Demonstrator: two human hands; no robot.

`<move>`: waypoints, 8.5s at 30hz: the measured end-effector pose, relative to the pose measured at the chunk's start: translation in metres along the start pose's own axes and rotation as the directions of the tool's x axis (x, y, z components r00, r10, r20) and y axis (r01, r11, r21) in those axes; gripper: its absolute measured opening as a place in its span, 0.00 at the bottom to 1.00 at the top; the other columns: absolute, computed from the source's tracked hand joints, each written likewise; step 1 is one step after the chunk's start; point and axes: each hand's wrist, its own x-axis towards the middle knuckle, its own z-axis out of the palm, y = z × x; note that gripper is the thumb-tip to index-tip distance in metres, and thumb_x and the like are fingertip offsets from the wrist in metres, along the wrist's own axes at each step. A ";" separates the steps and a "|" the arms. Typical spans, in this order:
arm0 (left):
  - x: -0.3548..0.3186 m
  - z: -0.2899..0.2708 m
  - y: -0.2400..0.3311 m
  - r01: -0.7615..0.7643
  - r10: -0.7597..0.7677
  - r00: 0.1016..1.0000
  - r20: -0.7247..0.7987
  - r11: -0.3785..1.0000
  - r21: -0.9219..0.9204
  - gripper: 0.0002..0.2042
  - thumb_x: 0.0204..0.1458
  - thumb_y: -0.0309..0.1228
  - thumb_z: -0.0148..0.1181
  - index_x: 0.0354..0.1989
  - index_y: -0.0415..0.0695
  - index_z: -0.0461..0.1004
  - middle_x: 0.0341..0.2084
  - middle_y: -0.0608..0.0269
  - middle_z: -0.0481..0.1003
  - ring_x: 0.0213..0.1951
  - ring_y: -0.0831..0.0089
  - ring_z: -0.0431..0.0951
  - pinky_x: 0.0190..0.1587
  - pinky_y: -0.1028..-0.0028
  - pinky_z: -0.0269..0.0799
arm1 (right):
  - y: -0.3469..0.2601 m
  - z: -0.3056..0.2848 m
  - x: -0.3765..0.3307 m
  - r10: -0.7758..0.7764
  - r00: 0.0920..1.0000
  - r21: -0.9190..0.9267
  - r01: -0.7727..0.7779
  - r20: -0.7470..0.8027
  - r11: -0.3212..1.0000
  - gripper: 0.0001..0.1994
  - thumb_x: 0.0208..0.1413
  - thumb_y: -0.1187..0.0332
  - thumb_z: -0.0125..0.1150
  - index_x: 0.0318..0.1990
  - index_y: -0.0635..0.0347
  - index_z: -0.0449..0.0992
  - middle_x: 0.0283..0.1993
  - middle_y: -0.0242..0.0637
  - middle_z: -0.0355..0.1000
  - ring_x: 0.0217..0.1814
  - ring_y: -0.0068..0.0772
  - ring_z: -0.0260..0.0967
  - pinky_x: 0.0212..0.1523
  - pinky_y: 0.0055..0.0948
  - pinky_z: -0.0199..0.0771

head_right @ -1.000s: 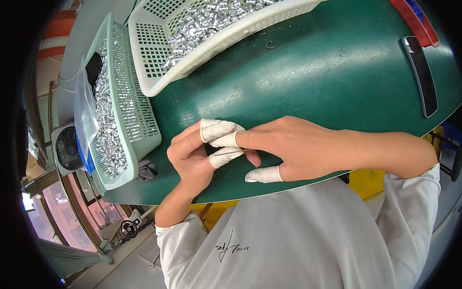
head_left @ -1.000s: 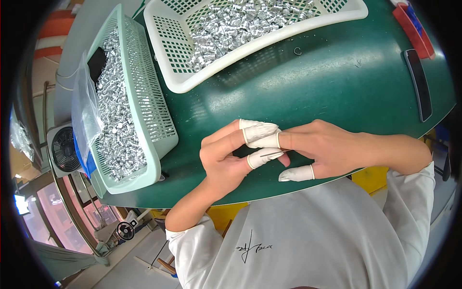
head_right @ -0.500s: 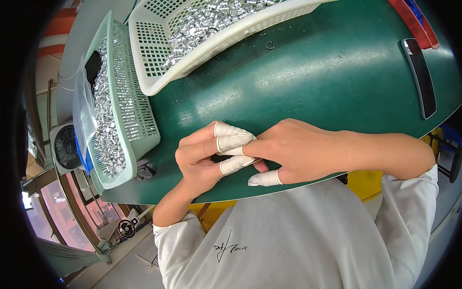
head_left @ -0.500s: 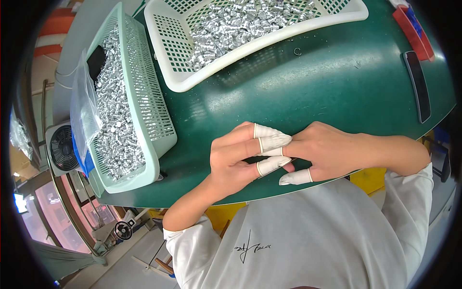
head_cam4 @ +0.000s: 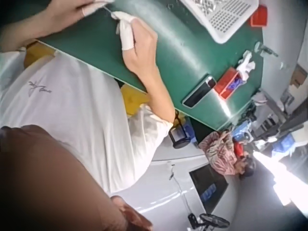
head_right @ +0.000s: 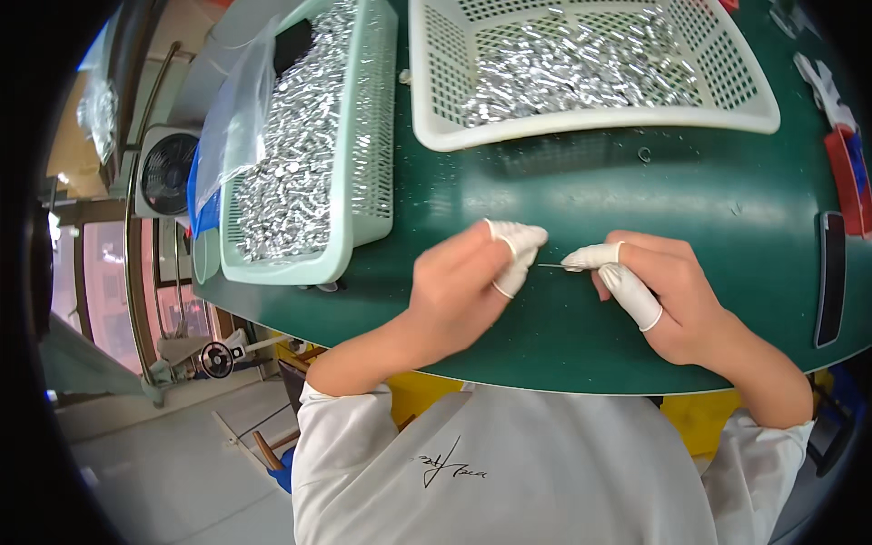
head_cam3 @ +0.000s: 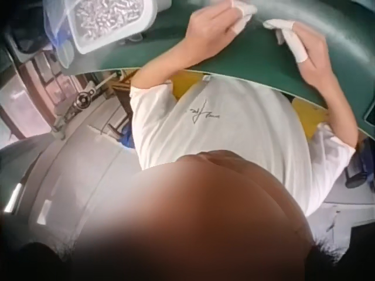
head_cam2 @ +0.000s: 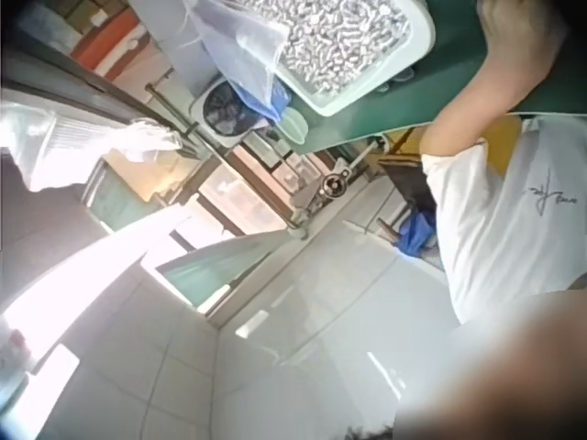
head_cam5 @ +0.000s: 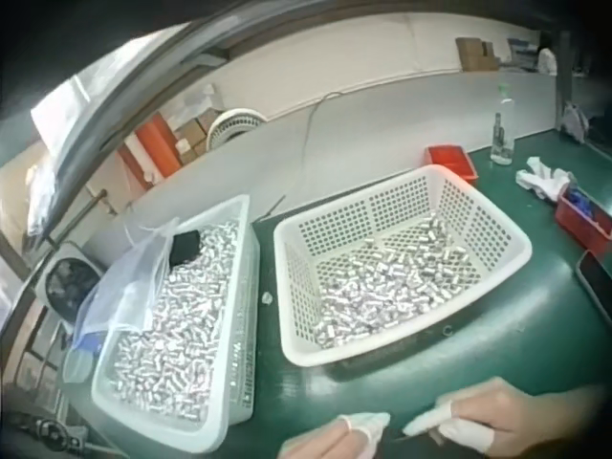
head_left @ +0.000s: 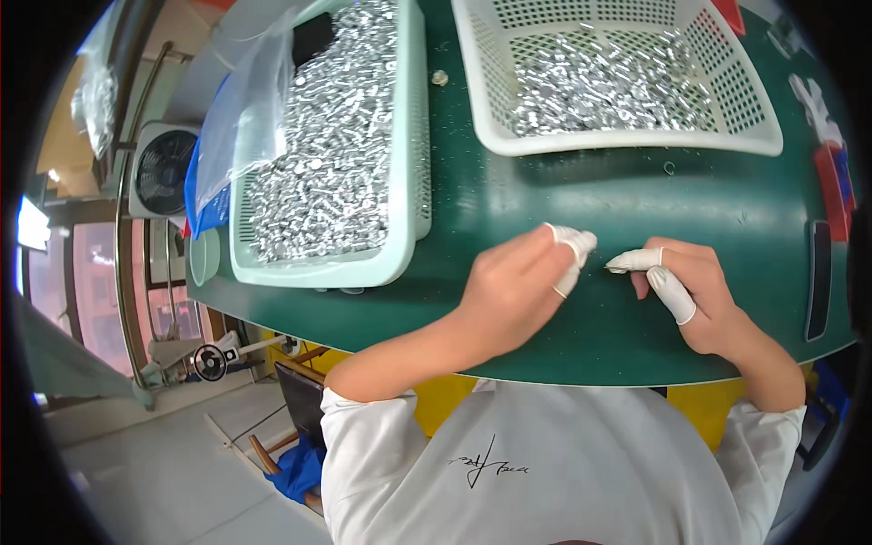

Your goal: The recorder is inspecting small metal screws by threading them onto a thin metal rod at a workstation.

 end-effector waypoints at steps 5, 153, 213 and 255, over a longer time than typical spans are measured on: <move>0.007 -0.062 0.036 -0.145 0.217 0.960 -0.178 0.927 0.347 0.12 0.49 0.15 0.66 0.43 0.34 0.83 0.30 0.56 0.81 0.27 0.69 0.81 0.28 0.75 0.76 | 0.003 -0.001 0.006 0.005 0.996 -0.089 -0.012 -0.085 0.996 0.11 0.60 0.82 0.56 0.46 0.63 0.81 0.29 0.39 0.73 0.28 0.31 0.70 0.28 0.30 0.67; 0.017 -0.014 -0.029 0.330 -0.439 0.897 -0.057 0.749 -0.575 0.13 0.49 0.16 0.72 0.44 0.34 0.83 0.38 0.60 0.84 0.42 0.73 0.82 0.52 0.71 0.77 | 0.026 -0.025 0.003 -0.177 0.929 -0.277 0.085 -0.326 0.957 0.09 0.59 0.79 0.66 0.46 0.62 0.86 0.32 0.32 0.80 0.27 0.18 0.71 0.26 0.19 0.67; -0.004 0.008 -0.010 0.242 -0.206 0.968 0.141 0.630 -0.738 0.12 0.39 0.15 0.78 0.33 0.33 0.82 0.39 0.49 0.82 0.43 0.61 0.84 0.47 0.65 0.83 | 0.010 0.005 -0.021 -0.318 0.934 -0.361 0.244 -0.162 0.900 0.12 0.49 0.84 0.69 0.42 0.61 0.83 0.26 0.33 0.78 0.18 0.22 0.70 0.18 0.21 0.65; 0.005 0.012 0.012 0.233 -0.156 0.967 0.201 0.860 -0.453 0.16 0.41 0.16 0.78 0.41 0.30 0.82 0.33 0.56 0.82 0.36 0.70 0.81 0.42 0.72 0.77 | 0.021 0.008 -0.015 -0.362 0.899 -0.426 0.235 -0.247 0.874 0.13 0.42 0.77 0.75 0.39 0.55 0.86 0.23 0.29 0.70 0.21 0.31 0.67 0.18 0.32 0.61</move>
